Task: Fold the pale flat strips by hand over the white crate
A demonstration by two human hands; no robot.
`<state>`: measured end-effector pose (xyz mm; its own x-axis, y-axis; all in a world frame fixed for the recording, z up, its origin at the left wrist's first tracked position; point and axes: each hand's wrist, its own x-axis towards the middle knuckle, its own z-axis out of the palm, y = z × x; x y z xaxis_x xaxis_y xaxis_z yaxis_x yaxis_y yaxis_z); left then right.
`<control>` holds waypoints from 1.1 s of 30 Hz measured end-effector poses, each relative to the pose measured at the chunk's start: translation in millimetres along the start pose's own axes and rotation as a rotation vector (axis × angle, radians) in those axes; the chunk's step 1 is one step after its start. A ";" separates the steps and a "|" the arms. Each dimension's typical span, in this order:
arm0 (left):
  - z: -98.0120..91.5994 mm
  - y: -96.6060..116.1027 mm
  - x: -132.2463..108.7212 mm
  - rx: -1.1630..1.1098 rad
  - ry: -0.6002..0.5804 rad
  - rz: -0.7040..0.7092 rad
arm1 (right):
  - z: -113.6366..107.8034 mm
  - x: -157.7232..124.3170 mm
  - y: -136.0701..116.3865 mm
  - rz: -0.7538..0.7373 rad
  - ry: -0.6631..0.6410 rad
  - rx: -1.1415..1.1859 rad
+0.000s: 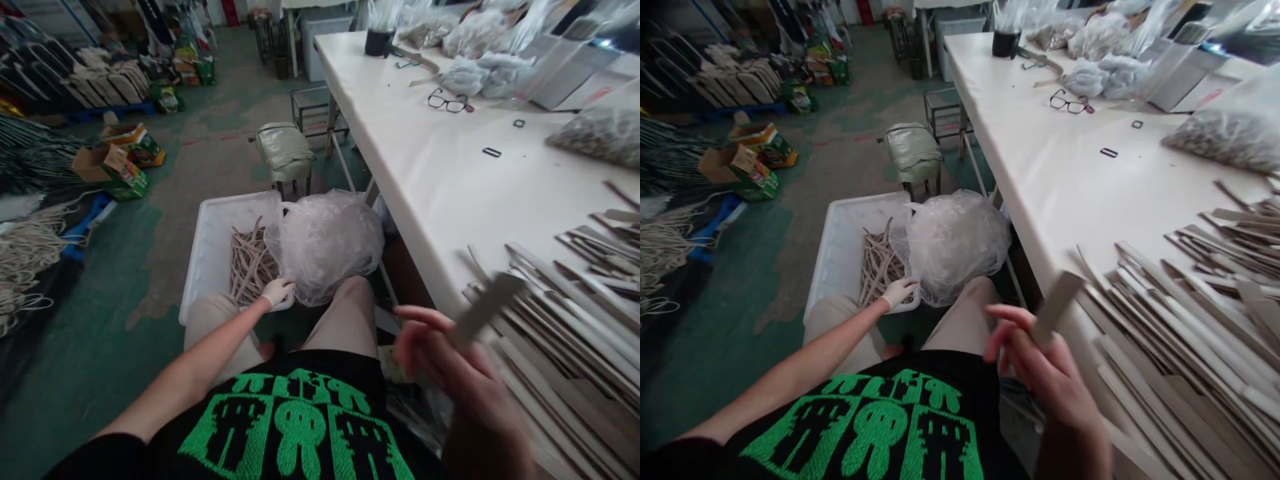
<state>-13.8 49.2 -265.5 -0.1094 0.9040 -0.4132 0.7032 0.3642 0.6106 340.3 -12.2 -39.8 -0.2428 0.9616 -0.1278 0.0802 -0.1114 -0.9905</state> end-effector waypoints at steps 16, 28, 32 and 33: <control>41.7 59.2 65.0 0.035 0.035 -0.145 | 66.5 44.4 176.2 0.392 -0.033 0.196; -1.1 38.3 2.7 0.216 0.143 0.054 | 73.3 58.4 167.9 0.425 -0.062 0.256; 13.3 39.3 8.0 0.283 0.008 0.148 | 70.7 61.5 178.2 0.349 0.120 0.236; 15.3 41.3 13.6 0.296 -0.002 0.167 | 69.9 61.5 181.9 0.328 0.169 0.217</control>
<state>24.5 73.1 -256.2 0.0256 0.9451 -0.3257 0.8848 0.1303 0.4475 272.4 9.1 -231.4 -0.0748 0.8921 -0.4455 -0.0830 -0.4508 -0.8888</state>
